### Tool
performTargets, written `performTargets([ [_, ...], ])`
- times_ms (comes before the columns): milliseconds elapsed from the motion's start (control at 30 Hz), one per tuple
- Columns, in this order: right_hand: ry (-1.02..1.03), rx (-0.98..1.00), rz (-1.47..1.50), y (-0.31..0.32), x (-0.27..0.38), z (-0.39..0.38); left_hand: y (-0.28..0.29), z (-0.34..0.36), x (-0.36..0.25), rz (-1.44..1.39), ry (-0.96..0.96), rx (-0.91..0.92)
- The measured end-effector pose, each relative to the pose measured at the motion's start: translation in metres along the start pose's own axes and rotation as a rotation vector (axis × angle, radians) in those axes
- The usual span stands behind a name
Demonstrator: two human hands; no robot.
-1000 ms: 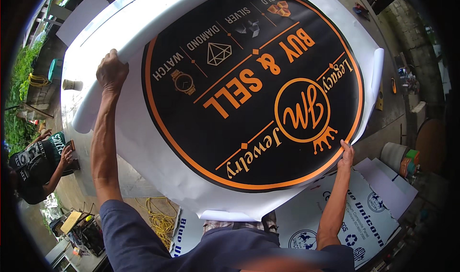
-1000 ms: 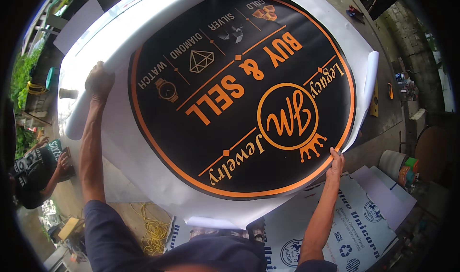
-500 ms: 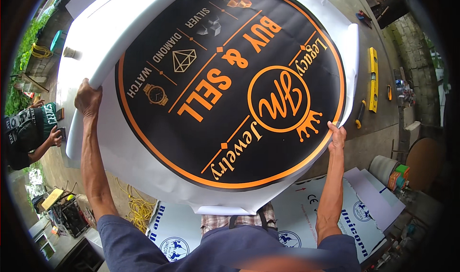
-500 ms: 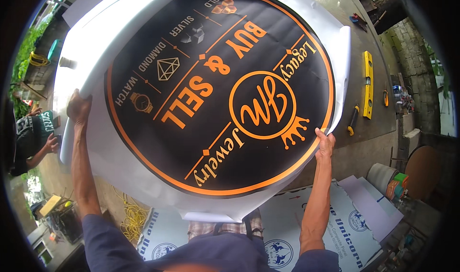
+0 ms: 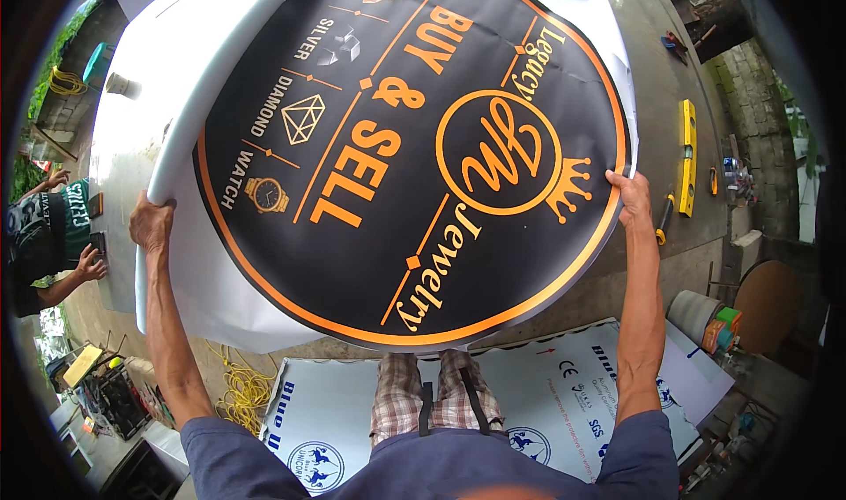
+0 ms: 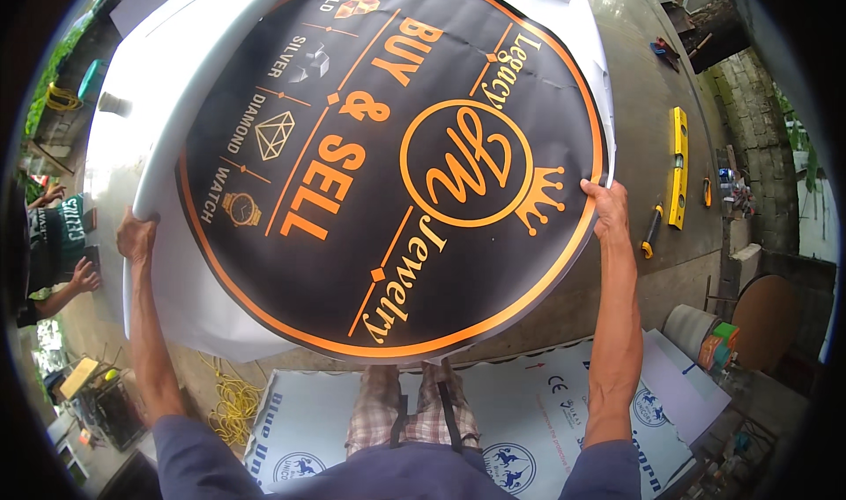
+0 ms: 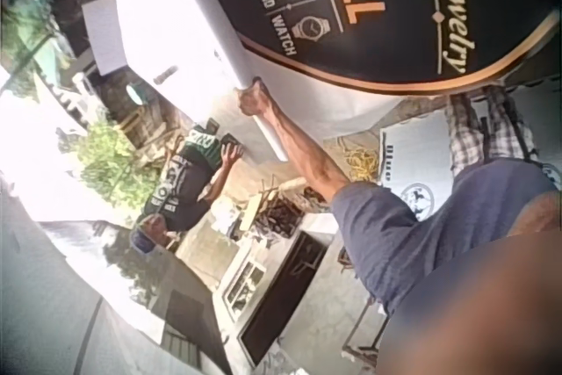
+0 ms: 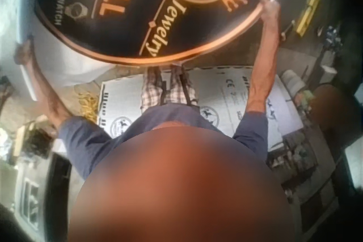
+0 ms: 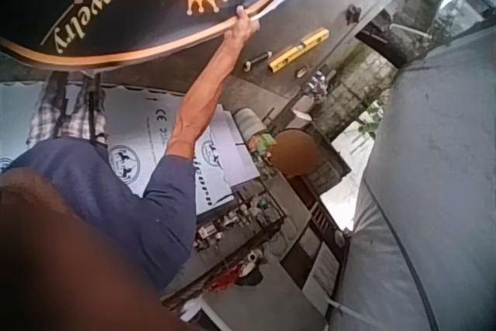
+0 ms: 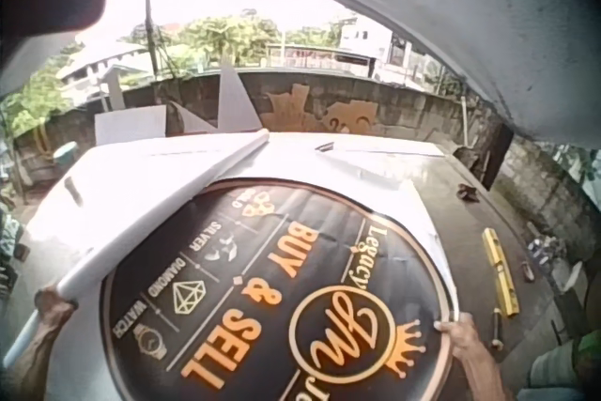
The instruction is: The recorder uses a utility knife and a level to align and cut vinyl graphics onto a sign board.
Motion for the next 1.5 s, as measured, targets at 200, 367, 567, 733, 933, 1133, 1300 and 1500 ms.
performTargets([
  [200, -0.013, 0.017, -0.170, -0.035, 0.034, 0.041, -0.006, -0.014, 0.025, -0.053, 0.042, 0.108],
  [367, -0.067, 0.067, -0.243, -0.057, 0.064, 0.098, -0.026, -0.033, 0.019, -0.070, 0.083, 0.185],
  [567, -0.186, 0.307, -0.212, -0.089, 0.085, 0.098, -0.019, -0.027, 0.025, -0.046, 0.084, 0.269],
  [733, -0.216, 0.197, 0.117, -0.022, 0.022, 0.041, -0.022, -0.025, 0.030, -0.055, 0.050, 0.273],
  [933, -0.367, 0.337, 0.167, 0.021, -0.075, -0.144, -0.016, -0.021, 0.023, -0.016, 0.056, 0.311],
  [1133, -0.186, 0.159, 0.151, 0.020, -0.110, -0.204, 0.006, -0.014, 0.022, -0.064, 0.029, 0.373],
  [1300, -0.115, 0.236, 0.259, 0.025, -0.068, -0.171, 0.021, -0.009, 0.023, -0.139, 0.028, 0.406],
  [1500, -0.210, 0.292, 0.481, 0.063, 0.000, -0.104, 0.041, -0.002, 0.006, -0.274, 0.005, 0.503],
])
Point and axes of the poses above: each hand's wrist, its own z-axis towards the middle knuckle, its own y-axis out of the back of the hand, x = y × z, the point moved 2 cm from there along z, towards the middle knuckle, and after that the axes turned 13 degrees about z, right-handed, at the moved point
